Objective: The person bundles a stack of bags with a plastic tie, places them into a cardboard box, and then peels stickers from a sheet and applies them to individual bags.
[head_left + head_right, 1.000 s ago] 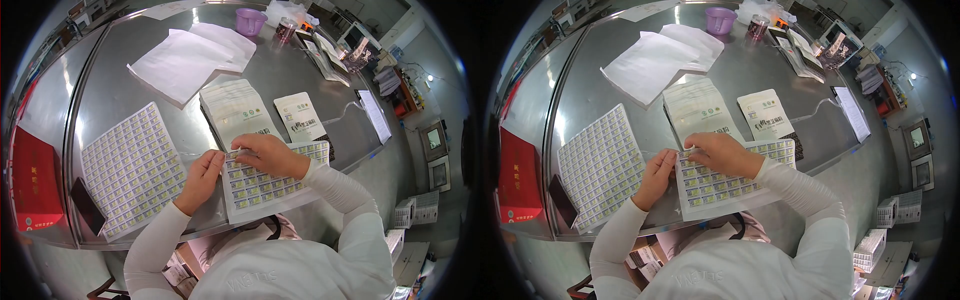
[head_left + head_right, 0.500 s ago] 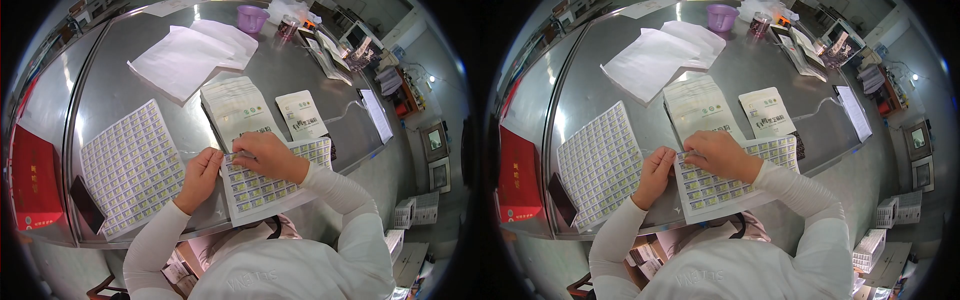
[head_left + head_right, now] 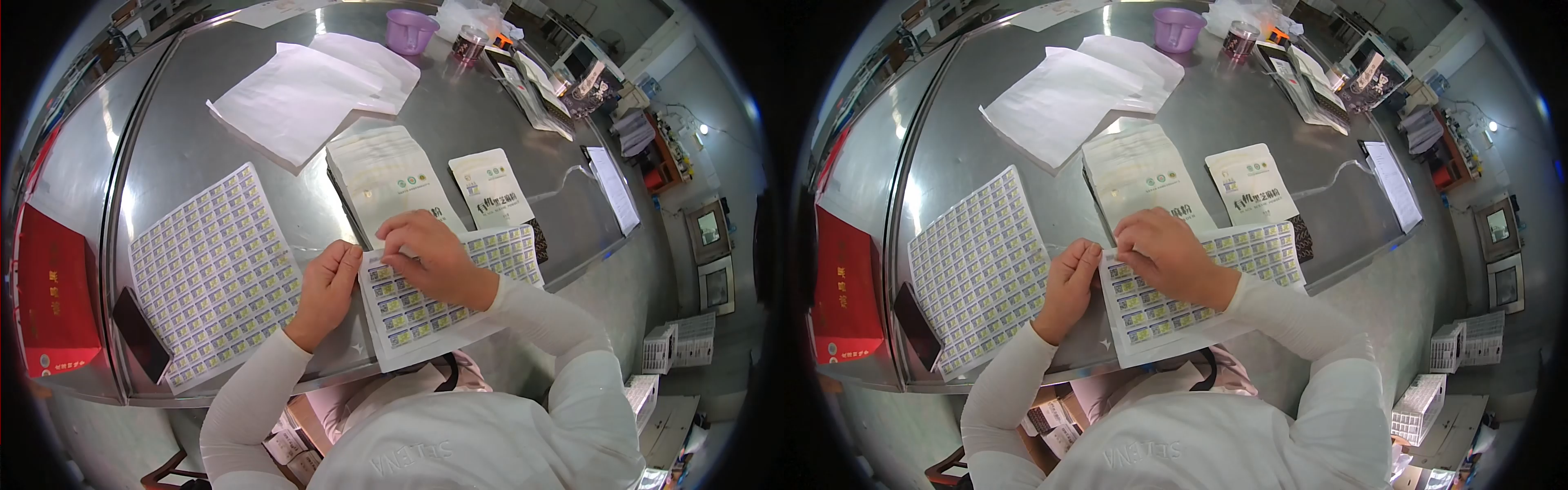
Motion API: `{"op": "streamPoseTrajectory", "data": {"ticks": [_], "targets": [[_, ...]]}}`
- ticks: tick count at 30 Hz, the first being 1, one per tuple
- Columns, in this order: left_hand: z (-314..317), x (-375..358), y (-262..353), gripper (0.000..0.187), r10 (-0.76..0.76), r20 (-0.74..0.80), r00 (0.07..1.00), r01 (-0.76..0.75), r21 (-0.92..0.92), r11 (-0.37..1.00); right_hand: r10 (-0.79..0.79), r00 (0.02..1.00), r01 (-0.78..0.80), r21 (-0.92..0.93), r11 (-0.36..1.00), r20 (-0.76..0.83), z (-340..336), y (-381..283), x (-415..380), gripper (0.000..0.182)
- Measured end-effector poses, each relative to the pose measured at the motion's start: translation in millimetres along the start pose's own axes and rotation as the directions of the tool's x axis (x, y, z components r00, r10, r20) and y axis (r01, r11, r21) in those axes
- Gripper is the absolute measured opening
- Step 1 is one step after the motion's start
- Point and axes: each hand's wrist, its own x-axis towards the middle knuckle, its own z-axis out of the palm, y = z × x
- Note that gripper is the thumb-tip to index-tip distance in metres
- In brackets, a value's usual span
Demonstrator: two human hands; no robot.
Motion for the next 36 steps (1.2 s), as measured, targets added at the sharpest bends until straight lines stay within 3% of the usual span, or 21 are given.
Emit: {"op": "streamPoseTrajectory", "data": {"ticks": [2,4,6,12,18,24,27,33,36], "targets": [[1.9,-0.6,4.6,0.025,0.031,-0.003,1.000,-0.031,0.055,0.998,0.084,0.995,-0.080,0.086,0.993,-0.049,-9.6,4.8,10.5,0.011],[5.0,-1.2,5.5,0.027,0.074,0.004,0.997,-0.074,0.093,0.993,0.339,0.934,-0.348,0.069,0.935,0.115,-18.6,16.9,23.1,0.009],[6.7,-1.6,3.4,0.030,0.132,0.018,0.991,-0.133,0.113,0.985,0.546,0.797,-0.586,0.110,0.803,0.258,-20.8,32.4,35.7,0.013],[4.8,-0.9,-1.2,0.029,0.092,0.032,0.995,-0.095,0.084,0.992,0.484,0.803,-0.518,0.004,0.855,0.348,-9.4,51.4,50.8,0.015],[4.3,-1.4,5.7,0.025,0.017,0.060,0.998,-0.023,0.096,0.995,0.530,0.766,-0.575,0.020,0.818,0.363,-2.7,56.9,58.0,0.018],[4.8,-1.6,2.3,0.027,0.074,0.029,0.997,-0.076,0.114,0.991,0.537,0.741,-0.581,-0.016,0.814,0.404,-3.8,56.0,61.3,0.017],[3.6,-1.7,1.7,0.027,0.051,0.043,0.998,-0.055,0.113,0.992,0.544,0.739,-0.574,-0.052,0.817,0.397,-1.0,57.4,61.6,0.018],[6.1,-3.2,4.3,0.028,0.048,0.027,0.998,-0.051,0.119,0.992,0.477,0.840,-0.450,-0.160,0.879,0.257,12.7,54.3,54.6,0.023],[5.4,-3.5,3.0,0.031,0.019,0.051,0.999,-0.026,0.136,0.990,0.518,0.823,-0.471,-0.230,0.852,0.232,13.7,48.3,54.4,0.028]]}}
